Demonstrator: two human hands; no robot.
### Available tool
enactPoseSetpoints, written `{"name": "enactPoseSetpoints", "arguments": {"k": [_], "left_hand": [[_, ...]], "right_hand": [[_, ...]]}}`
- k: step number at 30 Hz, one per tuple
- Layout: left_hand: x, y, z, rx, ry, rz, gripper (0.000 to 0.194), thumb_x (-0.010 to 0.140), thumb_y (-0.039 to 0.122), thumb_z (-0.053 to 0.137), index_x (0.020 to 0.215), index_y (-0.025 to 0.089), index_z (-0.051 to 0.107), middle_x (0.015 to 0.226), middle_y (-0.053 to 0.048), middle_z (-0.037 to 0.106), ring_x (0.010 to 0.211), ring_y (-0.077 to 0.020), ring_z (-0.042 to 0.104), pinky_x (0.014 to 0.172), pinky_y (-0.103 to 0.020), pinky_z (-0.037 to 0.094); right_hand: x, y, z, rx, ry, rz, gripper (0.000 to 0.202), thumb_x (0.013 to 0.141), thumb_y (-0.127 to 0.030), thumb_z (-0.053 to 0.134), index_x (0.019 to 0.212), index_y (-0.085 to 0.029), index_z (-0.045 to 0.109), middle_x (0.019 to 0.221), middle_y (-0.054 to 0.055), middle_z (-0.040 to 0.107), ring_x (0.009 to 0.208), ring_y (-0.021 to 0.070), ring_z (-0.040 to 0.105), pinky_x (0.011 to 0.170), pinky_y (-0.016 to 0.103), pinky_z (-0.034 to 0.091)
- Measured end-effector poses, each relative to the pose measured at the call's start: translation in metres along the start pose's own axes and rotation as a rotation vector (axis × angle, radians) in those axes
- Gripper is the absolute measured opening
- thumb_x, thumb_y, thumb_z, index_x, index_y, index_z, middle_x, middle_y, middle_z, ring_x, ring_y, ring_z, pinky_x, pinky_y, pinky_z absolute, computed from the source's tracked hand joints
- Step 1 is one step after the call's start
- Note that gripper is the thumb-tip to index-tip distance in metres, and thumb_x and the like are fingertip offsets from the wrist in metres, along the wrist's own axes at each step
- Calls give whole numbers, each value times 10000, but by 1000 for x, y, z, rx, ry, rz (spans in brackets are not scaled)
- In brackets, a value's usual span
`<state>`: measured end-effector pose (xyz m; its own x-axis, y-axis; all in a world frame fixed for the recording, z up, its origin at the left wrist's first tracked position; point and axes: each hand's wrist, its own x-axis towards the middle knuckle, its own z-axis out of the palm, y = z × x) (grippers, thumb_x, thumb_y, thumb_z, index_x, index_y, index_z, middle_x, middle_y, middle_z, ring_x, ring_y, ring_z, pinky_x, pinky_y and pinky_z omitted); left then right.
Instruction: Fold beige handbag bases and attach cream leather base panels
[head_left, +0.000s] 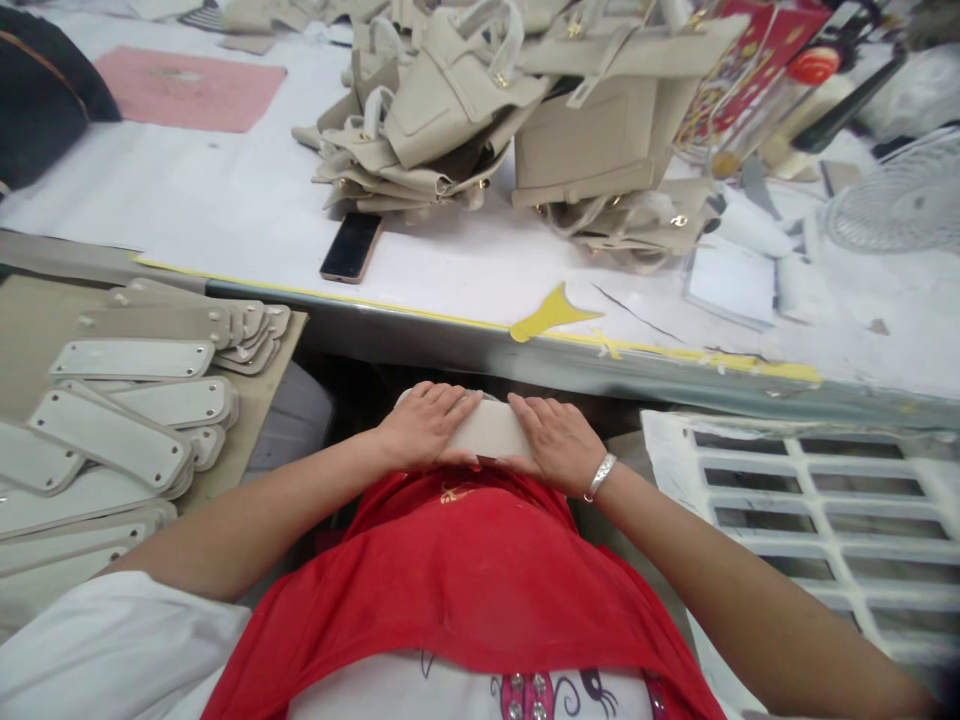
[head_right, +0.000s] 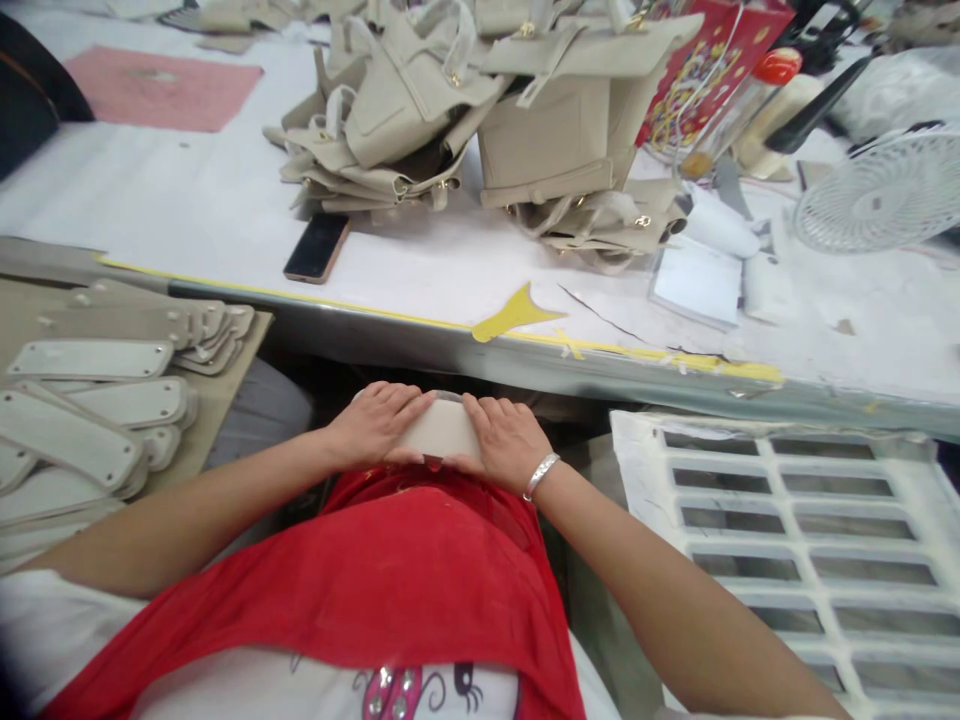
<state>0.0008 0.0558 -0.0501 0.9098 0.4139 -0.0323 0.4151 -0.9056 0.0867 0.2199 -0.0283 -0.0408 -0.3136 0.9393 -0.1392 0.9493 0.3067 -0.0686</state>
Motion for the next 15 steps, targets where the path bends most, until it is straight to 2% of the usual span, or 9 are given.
{"name": "enactPoseSetpoints", "arguments": {"k": [3,6,12,15], "left_hand": [[-1,0,1,-7,0,-26,651,867,564,295,1353,133,320,1269,-134,448,1111,-263,409,936,-390,259],[-1,2,2,-5,4,-45,576,889,490,307,1351,147,324,1271,-118,451,1112,-255,411,937,-384,262],[-1,-1,-3,-92,-23,-59,536,885,455,352,1332,158,351,1260,-103,466,1105,-229,434,927,-362,290],[-2,-3,-5,-148,-15,-36,613,847,535,389,1337,171,340,1267,-94,461,1111,-222,432,930,-355,294]], "right_hand": [[0,-3,0,-10,-5,32,761,824,-661,265,1336,-102,329,1160,167,504,950,265,458,783,353,291],[0,-6,0,-23,0,69,683,845,-625,279,1322,-140,345,1148,147,515,959,257,464,788,347,294],[6,-6,-7,55,-54,110,580,834,-620,341,1213,-193,440,1033,111,568,897,240,515,731,318,334],[6,-4,-10,113,-50,105,541,828,-603,374,1180,-203,467,1046,99,573,910,232,531,741,319,355]]}}
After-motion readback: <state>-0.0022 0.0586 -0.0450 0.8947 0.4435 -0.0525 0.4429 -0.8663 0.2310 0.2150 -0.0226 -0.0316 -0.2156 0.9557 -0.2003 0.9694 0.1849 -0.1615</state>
